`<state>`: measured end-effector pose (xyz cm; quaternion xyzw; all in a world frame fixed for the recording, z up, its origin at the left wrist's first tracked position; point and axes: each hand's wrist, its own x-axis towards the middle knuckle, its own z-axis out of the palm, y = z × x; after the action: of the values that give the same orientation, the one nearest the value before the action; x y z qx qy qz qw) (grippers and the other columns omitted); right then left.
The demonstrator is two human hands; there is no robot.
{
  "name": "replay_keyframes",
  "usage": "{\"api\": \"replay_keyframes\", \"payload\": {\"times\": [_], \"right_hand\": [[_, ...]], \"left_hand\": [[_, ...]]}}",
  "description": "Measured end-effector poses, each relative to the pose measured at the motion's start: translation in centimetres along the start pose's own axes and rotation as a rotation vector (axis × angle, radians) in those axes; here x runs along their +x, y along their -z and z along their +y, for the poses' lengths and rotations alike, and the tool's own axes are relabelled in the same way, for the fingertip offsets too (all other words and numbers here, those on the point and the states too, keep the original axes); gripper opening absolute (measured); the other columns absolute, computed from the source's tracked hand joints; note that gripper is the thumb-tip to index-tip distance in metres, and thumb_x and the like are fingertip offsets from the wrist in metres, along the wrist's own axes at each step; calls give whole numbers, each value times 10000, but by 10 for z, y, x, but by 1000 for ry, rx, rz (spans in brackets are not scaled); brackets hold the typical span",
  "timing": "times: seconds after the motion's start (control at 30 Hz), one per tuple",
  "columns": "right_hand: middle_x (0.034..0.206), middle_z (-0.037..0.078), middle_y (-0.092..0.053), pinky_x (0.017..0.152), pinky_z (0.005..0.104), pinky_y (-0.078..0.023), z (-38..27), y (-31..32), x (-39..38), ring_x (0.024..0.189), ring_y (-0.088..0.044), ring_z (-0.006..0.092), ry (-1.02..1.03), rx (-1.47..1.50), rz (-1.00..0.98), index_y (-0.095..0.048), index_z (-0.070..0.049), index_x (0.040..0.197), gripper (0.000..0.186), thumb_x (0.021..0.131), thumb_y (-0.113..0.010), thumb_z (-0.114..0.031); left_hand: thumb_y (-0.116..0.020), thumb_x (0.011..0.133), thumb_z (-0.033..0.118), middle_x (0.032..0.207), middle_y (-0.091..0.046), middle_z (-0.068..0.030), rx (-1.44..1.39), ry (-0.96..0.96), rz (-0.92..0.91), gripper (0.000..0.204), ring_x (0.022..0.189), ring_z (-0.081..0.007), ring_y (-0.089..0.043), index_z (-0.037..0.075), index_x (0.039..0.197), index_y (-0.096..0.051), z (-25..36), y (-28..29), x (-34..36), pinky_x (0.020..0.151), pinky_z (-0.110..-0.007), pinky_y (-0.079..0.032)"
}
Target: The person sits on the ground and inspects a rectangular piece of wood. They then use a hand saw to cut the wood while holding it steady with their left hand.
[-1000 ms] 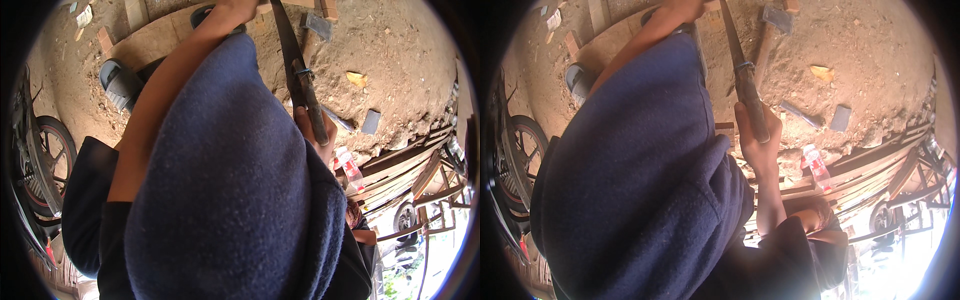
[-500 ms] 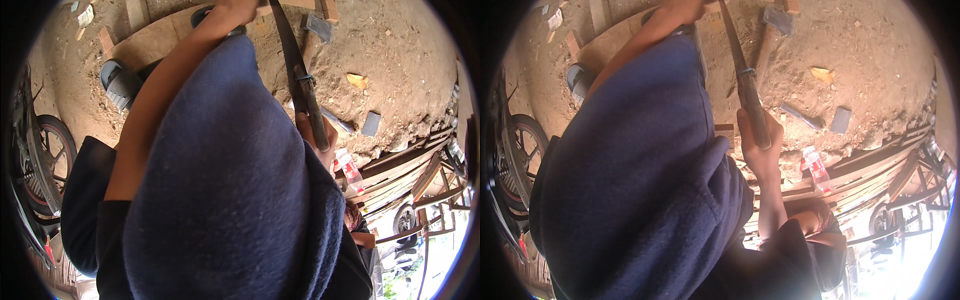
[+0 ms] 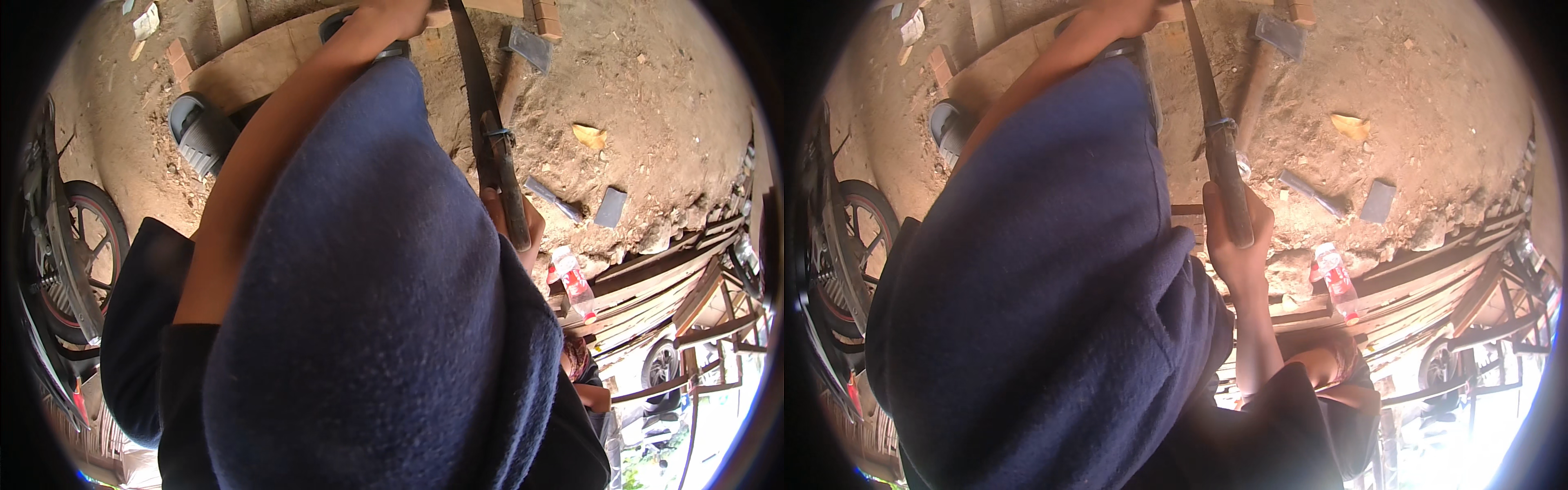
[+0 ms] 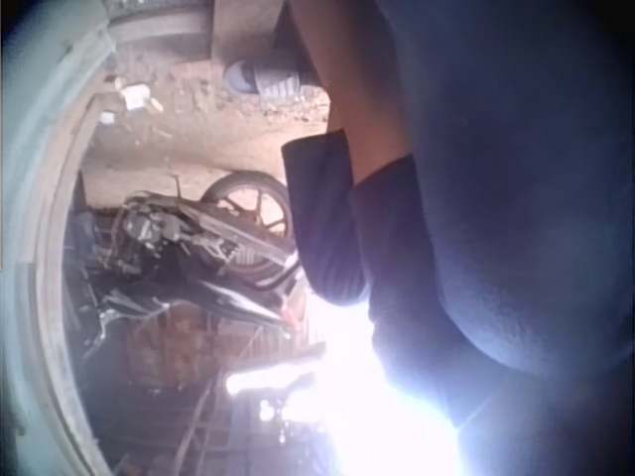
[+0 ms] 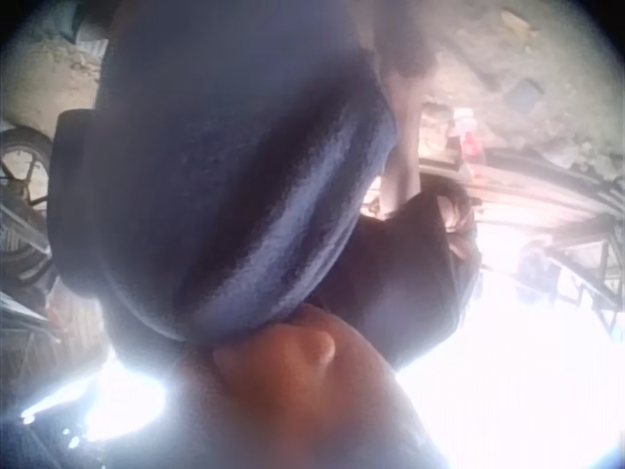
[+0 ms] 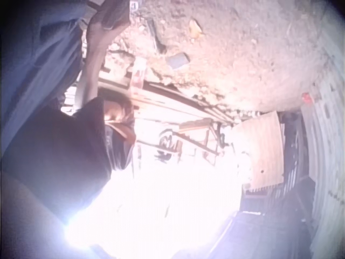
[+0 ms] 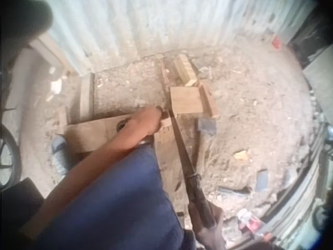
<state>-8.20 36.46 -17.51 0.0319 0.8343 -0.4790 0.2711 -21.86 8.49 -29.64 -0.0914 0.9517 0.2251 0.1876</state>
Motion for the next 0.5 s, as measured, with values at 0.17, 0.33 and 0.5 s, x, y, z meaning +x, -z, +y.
{"api": "replay_keyframes", "payload": {"times": [0.17, 0.33, 0.5], "right_hand": [[631, 27, -547, 525, 286, -384, -16, -13, 31, 589, -481, 78, 8, 65, -43, -614, 40, 828, 220, 950, -613, -143], [634, 41, -559, 516, 285, -381, -9, -7, 13, 586, -492, 75, 43, 32, -22, -616, 42, 825, 199, 938, -617, -123], [634, 45, -579, 521, 295, -399, -16, -11, 34, 589, -515, 83, 49, 45, -15, -619, 37, 817, 210, 939, -610, -133]], "left_hand": [[-598, 862, 75, 1065, -661, -283, -17, 2, 73, 258, 1044, -409, -644, -41, 1082, -666, -2, -6, 1, 873, -481, -514], [-596, 863, 78, 1073, -659, -283, -20, 47, 18, 276, 1050, -412, -641, -35, 1106, -660, -5, 6, -10, 877, -480, -513], [-602, 871, 100, 1073, -660, -281, -16, 6, 15, 283, 1047, -410, -643, -29, 1117, -654, 8, -7, 4, 879, -482, -512]]}}
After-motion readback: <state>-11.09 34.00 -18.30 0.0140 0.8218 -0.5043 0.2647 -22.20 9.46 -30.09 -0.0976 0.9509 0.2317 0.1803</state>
